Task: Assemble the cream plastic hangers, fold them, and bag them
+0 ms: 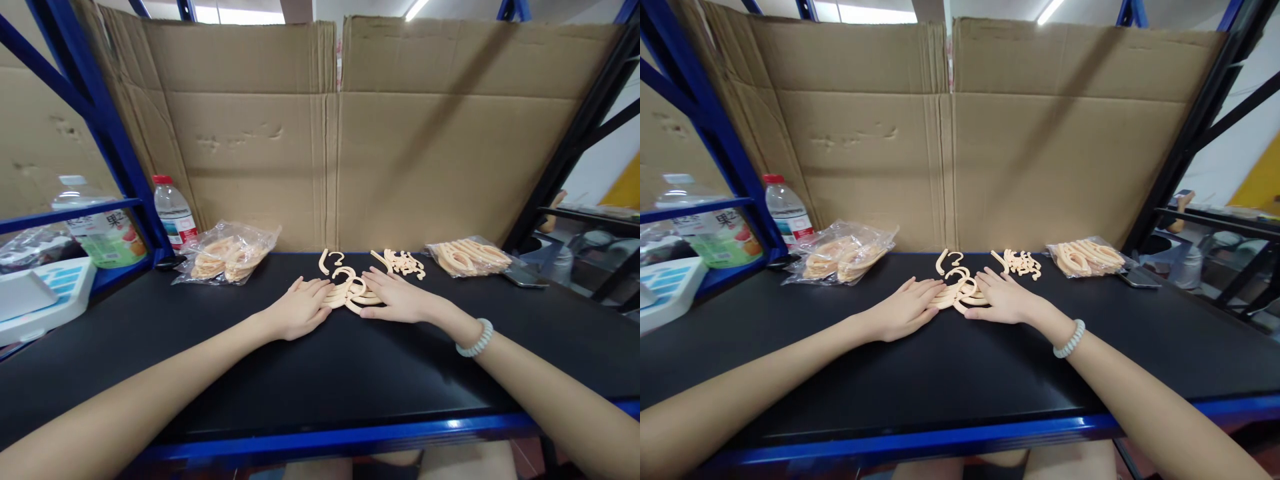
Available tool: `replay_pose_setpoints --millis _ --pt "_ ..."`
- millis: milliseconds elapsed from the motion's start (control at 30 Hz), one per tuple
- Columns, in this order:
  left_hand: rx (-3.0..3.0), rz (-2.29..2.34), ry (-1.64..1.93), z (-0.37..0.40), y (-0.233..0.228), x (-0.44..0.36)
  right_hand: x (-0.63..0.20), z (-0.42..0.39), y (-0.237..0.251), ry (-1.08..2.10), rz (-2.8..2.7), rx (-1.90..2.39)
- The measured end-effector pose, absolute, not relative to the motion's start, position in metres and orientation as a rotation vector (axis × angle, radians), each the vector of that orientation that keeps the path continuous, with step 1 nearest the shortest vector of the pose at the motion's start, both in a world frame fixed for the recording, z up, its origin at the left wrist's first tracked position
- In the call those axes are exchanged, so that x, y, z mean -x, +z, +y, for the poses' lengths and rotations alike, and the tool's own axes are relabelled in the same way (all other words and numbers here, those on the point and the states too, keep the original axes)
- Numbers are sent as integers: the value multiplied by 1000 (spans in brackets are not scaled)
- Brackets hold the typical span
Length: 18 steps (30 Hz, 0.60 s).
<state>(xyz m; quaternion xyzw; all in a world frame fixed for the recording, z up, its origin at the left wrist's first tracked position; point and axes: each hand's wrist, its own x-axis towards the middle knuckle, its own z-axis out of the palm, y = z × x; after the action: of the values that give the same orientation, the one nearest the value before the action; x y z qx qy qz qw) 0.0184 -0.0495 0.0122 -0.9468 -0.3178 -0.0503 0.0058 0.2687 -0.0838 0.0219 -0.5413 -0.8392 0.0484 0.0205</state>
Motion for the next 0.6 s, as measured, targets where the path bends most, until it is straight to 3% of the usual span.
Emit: replay_pose_setpoints --millis 300,600 --pt "2954 -1010 -208 -51 11 -21 -254 -108 34 -164 -2544 1512" --pt "2984 -975 -268 -52 10 -20 -250 -108 30 -173 -2563 1457"
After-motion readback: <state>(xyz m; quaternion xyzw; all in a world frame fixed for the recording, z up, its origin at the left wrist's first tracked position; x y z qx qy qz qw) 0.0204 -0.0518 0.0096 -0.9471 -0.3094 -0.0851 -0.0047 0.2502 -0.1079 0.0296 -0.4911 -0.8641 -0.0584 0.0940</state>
